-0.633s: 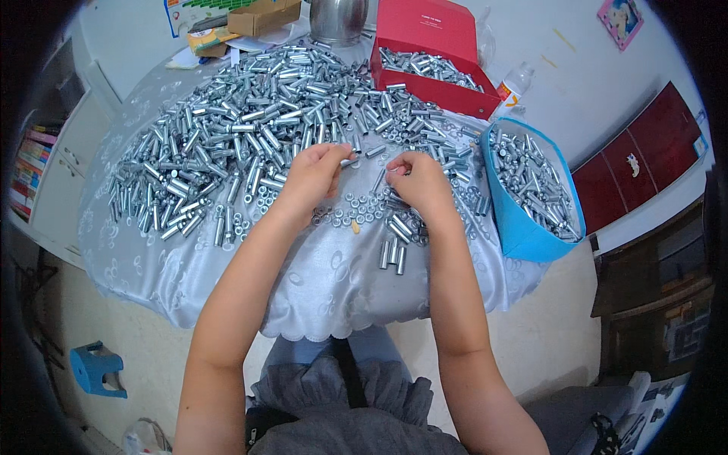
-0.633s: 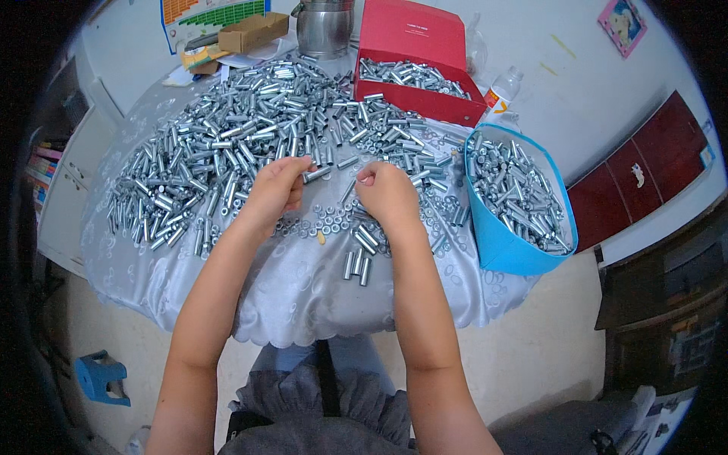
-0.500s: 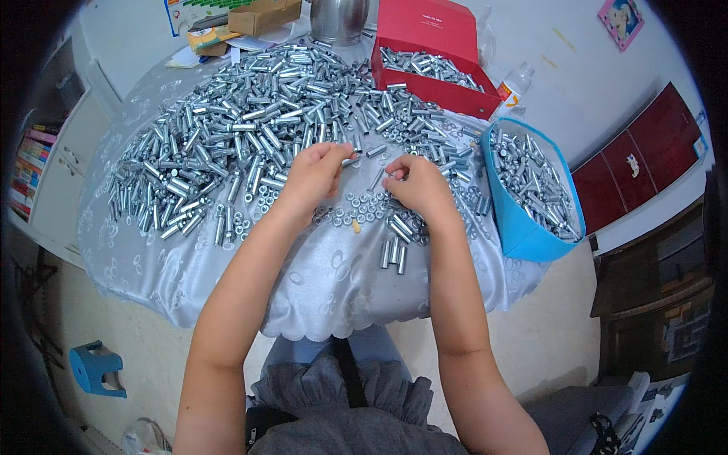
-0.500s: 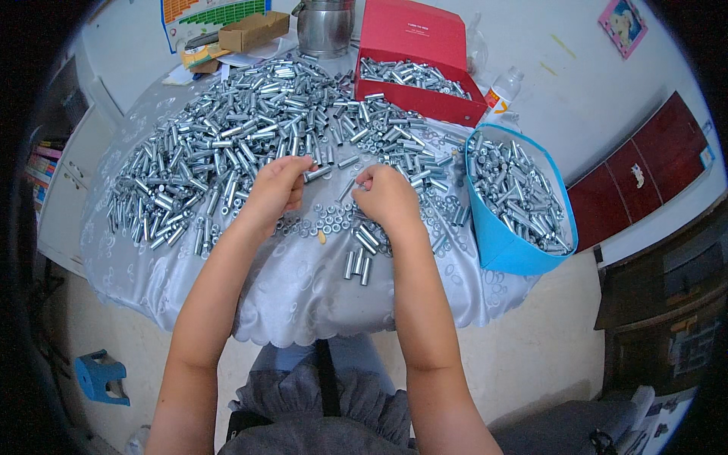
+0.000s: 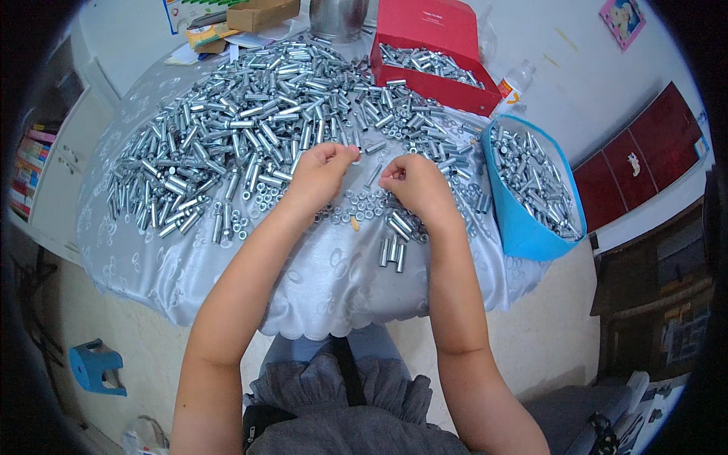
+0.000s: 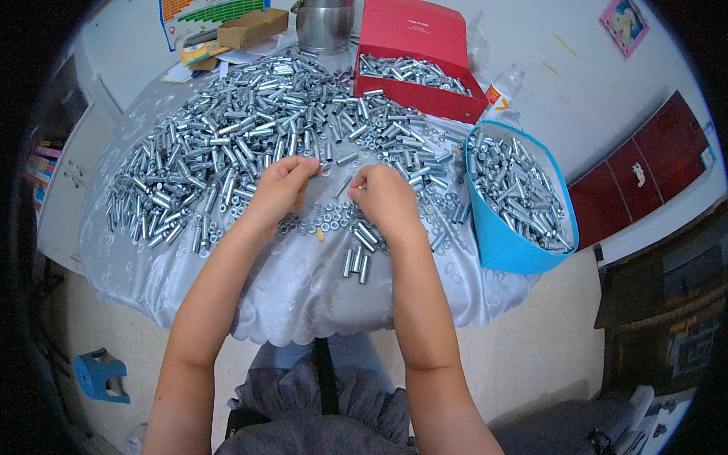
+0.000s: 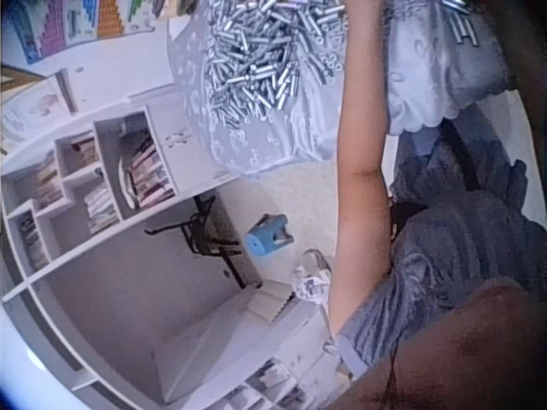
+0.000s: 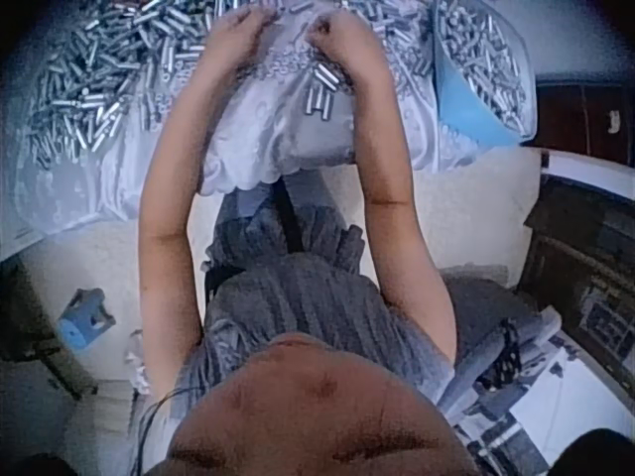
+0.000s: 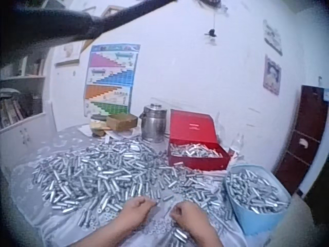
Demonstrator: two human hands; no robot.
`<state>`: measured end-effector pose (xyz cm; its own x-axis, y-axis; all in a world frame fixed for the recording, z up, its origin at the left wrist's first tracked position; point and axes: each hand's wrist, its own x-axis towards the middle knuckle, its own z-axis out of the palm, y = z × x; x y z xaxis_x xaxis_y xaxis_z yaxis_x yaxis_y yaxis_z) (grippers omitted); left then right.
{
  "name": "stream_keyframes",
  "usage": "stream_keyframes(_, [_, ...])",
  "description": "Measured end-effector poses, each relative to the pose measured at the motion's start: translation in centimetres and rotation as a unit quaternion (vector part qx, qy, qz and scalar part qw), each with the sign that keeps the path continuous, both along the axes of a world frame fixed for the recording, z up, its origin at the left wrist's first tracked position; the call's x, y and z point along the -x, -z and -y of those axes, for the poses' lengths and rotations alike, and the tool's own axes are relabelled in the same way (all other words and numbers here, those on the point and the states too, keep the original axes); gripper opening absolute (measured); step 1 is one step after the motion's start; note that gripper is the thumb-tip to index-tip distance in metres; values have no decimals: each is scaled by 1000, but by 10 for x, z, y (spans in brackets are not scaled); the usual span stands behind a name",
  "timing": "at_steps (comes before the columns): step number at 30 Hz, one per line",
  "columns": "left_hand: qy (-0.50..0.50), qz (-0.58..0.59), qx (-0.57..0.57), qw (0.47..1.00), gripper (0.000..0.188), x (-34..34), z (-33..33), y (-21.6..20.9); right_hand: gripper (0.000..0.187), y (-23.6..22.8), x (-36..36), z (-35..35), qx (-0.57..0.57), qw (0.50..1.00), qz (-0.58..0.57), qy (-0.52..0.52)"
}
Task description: The person repeatedly picks up cylindrical metal fasteners and small washers from a large pile on a table. They thread the washers onto the fasteners by hand and place the assembled units into a blue container. The process is continuous and repetitive throughout the clip.
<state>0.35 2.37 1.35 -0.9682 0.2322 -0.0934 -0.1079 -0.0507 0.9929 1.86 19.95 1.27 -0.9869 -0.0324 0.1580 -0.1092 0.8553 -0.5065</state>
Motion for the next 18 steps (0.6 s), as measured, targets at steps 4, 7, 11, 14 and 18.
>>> stream_keyframes(4, [6,-6,-1,1000,23,1,1,2,19,-2,-1,-5,13,999,19,-25])
stream_keyframes(7, [5,-3,-4,1000,23,2,1,4,19,-3,-2,-6,-5,999,26,-29])
stream_keyframes(11, [3,-14,2,1000,22,3,0,7,20,-3,0,-5,6,998,54,-30])
stream_keyframes(14, [2,-20,11,1000,22,3,-1,8,20,-7,-2,-2,0,999,43,-29])
stream_keyframes(18, [6,-16,9,1000,22,4,-1,10,21,-5,-2,3,-4,999,32,-15])
